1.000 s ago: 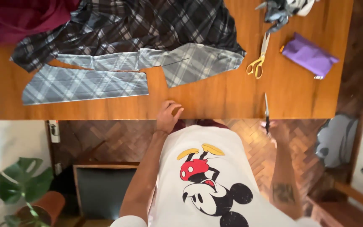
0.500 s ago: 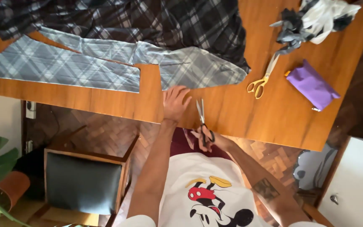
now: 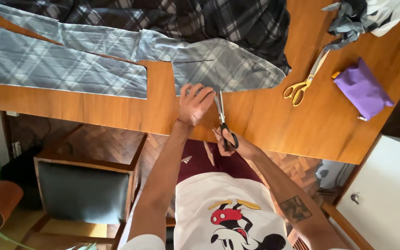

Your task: Cutting out specific pattern pieces from a plaid fabric garment using scissors on a wooden table.

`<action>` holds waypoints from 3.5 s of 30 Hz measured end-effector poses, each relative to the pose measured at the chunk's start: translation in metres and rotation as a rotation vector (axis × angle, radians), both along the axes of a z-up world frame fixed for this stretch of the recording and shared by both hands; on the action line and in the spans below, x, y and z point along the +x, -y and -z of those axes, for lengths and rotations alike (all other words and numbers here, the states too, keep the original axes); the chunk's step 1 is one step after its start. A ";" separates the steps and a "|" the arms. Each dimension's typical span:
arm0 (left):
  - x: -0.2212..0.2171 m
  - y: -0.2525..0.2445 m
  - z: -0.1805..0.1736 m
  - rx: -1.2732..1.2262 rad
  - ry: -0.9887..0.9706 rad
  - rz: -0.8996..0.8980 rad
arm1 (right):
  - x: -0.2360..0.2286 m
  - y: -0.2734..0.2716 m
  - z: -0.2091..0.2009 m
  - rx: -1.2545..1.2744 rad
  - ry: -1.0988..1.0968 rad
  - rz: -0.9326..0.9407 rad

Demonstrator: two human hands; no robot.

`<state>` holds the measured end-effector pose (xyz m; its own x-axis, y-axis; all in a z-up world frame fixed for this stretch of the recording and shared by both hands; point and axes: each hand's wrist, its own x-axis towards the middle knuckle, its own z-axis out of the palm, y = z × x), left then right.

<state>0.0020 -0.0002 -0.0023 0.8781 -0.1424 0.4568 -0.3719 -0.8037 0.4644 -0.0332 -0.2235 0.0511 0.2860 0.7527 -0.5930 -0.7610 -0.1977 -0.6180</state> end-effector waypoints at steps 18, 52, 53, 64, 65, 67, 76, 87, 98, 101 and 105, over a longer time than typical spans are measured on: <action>0.008 0.006 0.001 -0.002 0.047 -0.033 | -0.001 -0.005 0.023 -0.206 0.020 0.012; 0.002 0.000 0.018 -0.038 0.033 0.020 | 0.005 -0.009 0.020 -0.311 -0.067 0.119; 0.002 0.000 0.018 -0.039 0.031 0.020 | 0.003 -0.009 0.021 -0.312 -0.069 0.119; 0.006 -0.003 0.015 -0.097 0.031 0.051 | 0.008 -0.015 0.019 -0.302 -0.059 0.158; 0.006 -0.002 0.015 -0.098 0.030 0.050 | 0.008 -0.015 0.018 -0.303 -0.060 0.156; 0.008 -0.002 0.016 -0.102 0.056 0.022 | 0.009 -0.015 0.018 -0.326 -0.045 0.156; 0.014 -0.003 0.011 -0.162 0.026 0.043 | 0.015 -0.022 0.011 -0.348 -0.040 0.139; 0.014 0.001 0.004 -0.154 -0.087 -0.008 | 0.013 -0.020 0.015 -0.338 -0.064 0.149; 0.010 0.000 0.008 -0.154 -0.106 -0.016 | 0.020 -0.018 0.014 -0.321 -0.067 0.144; 0.011 -0.001 0.009 -0.155 -0.109 -0.021 | 0.022 -0.019 0.013 -0.364 -0.073 0.138; 0.011 -0.002 0.010 -0.161 -0.100 -0.001 | 0.025 -0.020 0.014 -0.369 -0.080 0.126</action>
<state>0.0125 0.0016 -0.0122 0.9206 -0.0736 0.3836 -0.3163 -0.7167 0.6215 -0.0086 -0.2036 0.0370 0.3048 0.4468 -0.8411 -0.8361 -0.2973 -0.4610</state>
